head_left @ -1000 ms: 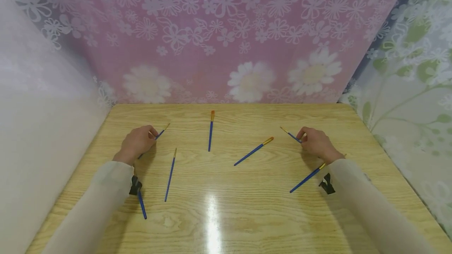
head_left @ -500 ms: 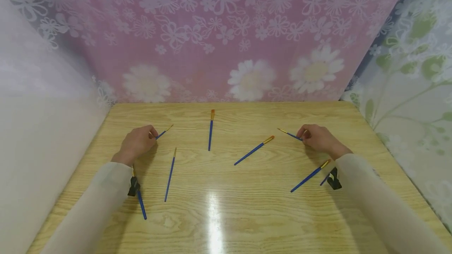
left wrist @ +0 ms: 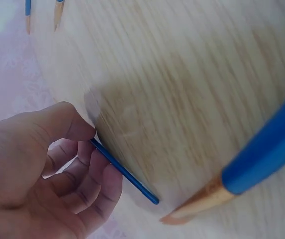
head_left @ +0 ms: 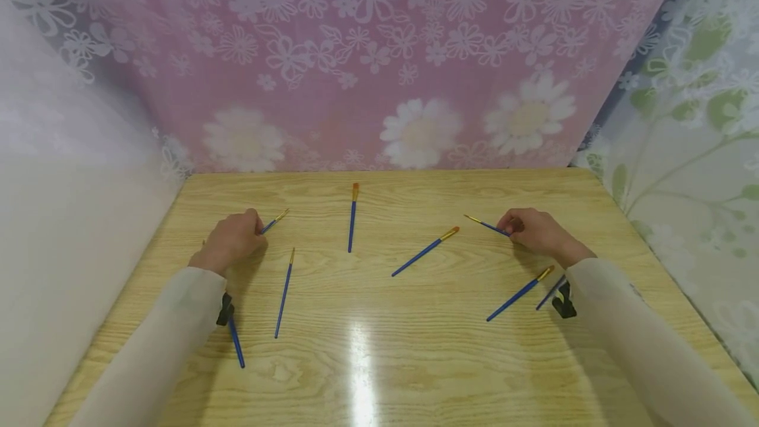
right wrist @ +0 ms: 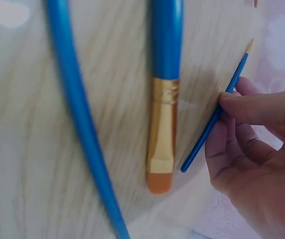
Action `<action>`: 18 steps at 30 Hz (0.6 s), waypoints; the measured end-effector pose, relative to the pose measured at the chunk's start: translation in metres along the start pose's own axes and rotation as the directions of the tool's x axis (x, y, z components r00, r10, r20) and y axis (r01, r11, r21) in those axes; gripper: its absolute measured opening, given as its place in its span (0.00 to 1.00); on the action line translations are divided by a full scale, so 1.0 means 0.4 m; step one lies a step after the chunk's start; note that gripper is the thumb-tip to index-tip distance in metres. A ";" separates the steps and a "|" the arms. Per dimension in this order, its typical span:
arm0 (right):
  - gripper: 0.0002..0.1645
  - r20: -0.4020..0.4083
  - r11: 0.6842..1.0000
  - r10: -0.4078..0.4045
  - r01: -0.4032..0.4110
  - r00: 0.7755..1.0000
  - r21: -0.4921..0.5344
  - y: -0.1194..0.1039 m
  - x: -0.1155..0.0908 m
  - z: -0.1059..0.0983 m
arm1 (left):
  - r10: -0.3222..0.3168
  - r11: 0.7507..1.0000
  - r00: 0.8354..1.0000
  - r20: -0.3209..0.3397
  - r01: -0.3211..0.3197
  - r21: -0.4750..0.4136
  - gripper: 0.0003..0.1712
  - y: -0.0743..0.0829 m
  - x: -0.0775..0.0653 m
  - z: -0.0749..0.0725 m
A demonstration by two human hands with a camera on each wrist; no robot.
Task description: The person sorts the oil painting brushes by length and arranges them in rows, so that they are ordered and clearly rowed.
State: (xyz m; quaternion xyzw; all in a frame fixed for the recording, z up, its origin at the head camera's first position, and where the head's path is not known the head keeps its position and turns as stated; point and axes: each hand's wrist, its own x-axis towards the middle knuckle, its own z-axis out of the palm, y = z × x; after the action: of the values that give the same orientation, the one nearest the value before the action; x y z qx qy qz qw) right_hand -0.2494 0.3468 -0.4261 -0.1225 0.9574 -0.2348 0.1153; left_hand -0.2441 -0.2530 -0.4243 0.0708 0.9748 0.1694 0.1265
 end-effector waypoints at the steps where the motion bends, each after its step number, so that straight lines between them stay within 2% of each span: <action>1: 0.12 -0.005 1.000 -0.002 0.002 1.000 0.001 0.002 -0.001 0.002 | 0.012 1.000 1.000 -0.003 -0.012 -0.008 0.13 -0.002 0.001 0.001; 10: 0.15 -0.043 0.999 -0.035 0.035 0.998 0.001 0.006 -0.009 0.019 | 0.151 0.987 0.988 -0.020 -0.152 -0.050 0.12 -0.042 0.018 0.014; 18: 0.15 -0.049 0.999 -0.040 0.040 0.998 0.000 0.001 -0.017 0.017 | 0.226 0.961 0.974 0.016 -0.220 -0.167 0.14 -0.008 -0.002 -0.008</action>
State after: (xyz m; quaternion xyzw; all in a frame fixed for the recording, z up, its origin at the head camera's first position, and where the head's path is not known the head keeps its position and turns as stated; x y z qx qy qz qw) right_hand -0.2411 0.3464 -0.4309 -0.1356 0.9572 -0.2404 0.0873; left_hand -0.2444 -0.2570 -0.4224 0.1726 0.9410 0.2609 0.1291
